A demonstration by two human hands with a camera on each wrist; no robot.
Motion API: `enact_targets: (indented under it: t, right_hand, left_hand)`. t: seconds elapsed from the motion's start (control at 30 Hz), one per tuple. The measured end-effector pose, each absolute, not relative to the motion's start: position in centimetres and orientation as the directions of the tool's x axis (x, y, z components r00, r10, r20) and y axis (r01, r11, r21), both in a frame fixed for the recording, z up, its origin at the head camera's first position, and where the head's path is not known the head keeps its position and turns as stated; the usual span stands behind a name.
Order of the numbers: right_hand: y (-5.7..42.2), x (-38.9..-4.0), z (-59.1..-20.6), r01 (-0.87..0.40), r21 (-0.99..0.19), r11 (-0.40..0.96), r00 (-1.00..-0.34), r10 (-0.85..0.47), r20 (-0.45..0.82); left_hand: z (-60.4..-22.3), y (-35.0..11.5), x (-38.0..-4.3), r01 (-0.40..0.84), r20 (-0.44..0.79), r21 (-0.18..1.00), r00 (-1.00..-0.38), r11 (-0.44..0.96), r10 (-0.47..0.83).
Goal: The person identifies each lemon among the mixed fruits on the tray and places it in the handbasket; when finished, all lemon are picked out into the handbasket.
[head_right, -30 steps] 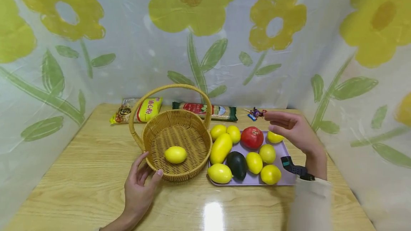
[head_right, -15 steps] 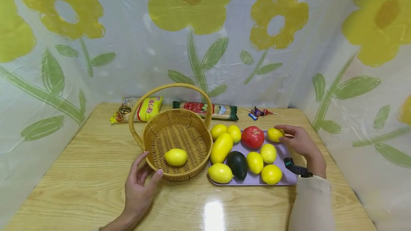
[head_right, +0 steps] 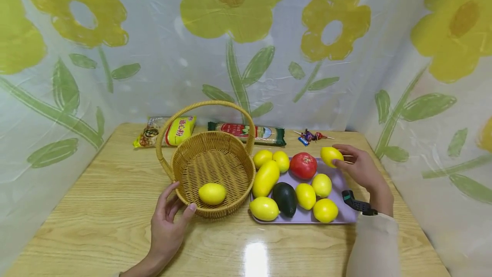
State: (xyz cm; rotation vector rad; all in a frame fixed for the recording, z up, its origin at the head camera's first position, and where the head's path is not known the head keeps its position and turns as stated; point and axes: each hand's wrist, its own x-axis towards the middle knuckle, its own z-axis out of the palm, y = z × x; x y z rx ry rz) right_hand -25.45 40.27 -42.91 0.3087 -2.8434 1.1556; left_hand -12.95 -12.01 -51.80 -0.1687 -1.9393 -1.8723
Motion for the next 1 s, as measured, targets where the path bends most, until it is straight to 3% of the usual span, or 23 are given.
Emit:
enact_targets:
  t: [0.3,0.6,0.8,1.0]
  right_hand:
    - [35.0,-23.9,-37.6,-0.436,-0.785,0.44,-0.896,-0.294,0.333]
    - [26.9,-24.1,-37.4,-0.445,-0.843,0.302,-0.778,-0.598,0.196]
    - [21.0,-23.6,-38.7,-0.452,-0.835,0.314,-0.685,-0.722,0.1]
    - [15.7,-22.2,-40.3,-0.617,-0.661,0.426,-0.646,-0.755,0.117]
  left_hand:
    - [-51.8,-12.0,-13.0,0.39,0.397,0.918,-0.894,0.074,-0.206]
    - [-51.9,-12.1,-13.0,0.395,0.402,0.915,-0.892,0.076,-0.204]
    - [-51.9,-12.0,-13.0,0.388,0.396,0.918,-0.895,0.08,-0.204]
    - [-51.9,-12.0,-13.0,0.393,0.402,0.916,-0.894,0.083,-0.2]
